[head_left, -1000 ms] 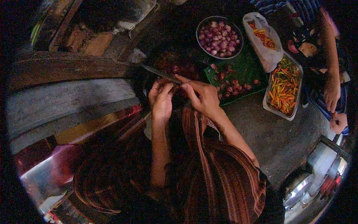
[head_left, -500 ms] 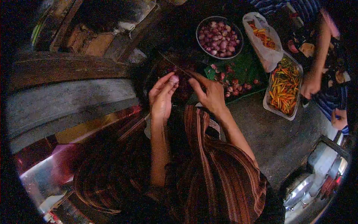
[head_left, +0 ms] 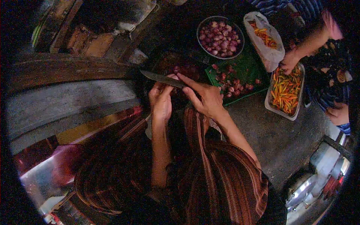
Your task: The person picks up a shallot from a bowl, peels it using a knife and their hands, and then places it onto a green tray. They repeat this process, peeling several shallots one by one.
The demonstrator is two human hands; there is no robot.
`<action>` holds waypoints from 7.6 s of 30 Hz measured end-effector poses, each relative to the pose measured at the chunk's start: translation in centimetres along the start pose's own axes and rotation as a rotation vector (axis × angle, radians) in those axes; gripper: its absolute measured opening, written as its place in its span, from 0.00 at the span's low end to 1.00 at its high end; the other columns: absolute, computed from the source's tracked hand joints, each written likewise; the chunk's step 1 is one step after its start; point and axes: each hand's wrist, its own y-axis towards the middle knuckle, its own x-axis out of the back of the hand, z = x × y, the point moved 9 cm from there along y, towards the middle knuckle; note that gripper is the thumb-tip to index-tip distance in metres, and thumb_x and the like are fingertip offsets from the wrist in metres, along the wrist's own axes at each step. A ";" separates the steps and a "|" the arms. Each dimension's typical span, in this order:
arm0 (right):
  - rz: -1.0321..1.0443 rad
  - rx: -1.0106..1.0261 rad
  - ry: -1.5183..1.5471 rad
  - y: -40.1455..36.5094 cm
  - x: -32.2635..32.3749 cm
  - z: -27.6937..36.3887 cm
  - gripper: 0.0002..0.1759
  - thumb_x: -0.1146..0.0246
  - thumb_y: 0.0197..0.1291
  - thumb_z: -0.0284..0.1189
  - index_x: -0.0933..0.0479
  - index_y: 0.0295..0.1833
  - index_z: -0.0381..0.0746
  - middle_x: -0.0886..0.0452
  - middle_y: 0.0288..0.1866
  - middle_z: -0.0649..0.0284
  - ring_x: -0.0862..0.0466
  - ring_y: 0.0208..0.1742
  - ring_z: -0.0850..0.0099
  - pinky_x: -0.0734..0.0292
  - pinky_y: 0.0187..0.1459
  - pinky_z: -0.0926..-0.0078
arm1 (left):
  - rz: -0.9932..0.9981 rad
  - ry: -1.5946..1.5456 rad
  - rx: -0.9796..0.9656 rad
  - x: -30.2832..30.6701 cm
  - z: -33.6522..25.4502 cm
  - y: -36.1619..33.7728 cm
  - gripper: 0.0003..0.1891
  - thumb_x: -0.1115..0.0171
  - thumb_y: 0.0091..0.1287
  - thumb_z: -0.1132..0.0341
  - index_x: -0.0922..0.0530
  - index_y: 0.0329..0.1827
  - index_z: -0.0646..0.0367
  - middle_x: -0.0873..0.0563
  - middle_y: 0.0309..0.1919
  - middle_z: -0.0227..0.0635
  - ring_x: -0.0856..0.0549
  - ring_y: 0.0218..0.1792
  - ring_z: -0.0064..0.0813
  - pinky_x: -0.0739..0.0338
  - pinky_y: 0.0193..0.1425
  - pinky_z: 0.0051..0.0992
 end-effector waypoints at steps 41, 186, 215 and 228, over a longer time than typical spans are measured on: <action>-0.131 -0.251 -0.137 -0.8 1.7 -2.8 0.18 0.36 0.52 0.38 0.27 0.50 0.49 0.18 0.36 0.55 0.18 0.36 0.52 0.24 0.37 0.55 | -0.011 -0.183 0.058 -0.7 -1.4 -0.1 0.10 0.44 0.64 0.73 0.25 0.48 0.64 0.18 0.44 0.38 0.20 0.47 0.30 0.27 0.57 0.33; -0.290 -0.226 0.405 0.2 1.2 -3.9 0.18 0.40 0.59 0.38 0.21 0.48 0.36 0.16 0.31 0.59 0.20 0.25 0.73 0.26 0.31 0.75 | -0.045 -0.183 0.091 -1.4 1.3 -0.7 0.09 0.44 0.63 0.76 0.28 0.46 0.65 0.20 0.42 0.39 0.20 0.47 0.31 0.27 0.61 0.38; 0.155 -0.255 0.383 0.2 -1.4 -1.3 0.22 0.46 0.65 0.37 0.30 0.61 0.41 0.23 0.57 0.57 0.25 0.58 0.70 0.33 0.58 0.73 | -0.125 -0.017 -0.054 0.6 0.5 -0.7 0.12 0.42 0.59 0.80 0.25 0.47 0.66 0.19 0.44 0.36 0.21 0.46 0.26 0.28 0.55 0.25; -0.016 -0.376 0.731 -0.1 -1.8 -3.5 0.18 0.43 0.64 0.39 0.21 0.52 0.38 0.21 0.23 0.72 0.30 0.22 0.84 0.33 0.24 0.80 | -0.088 -0.055 0.066 -1.2 0.3 -1.3 0.11 0.42 0.62 0.78 0.23 0.48 0.67 0.19 0.45 0.37 0.20 0.46 0.24 0.27 0.53 0.23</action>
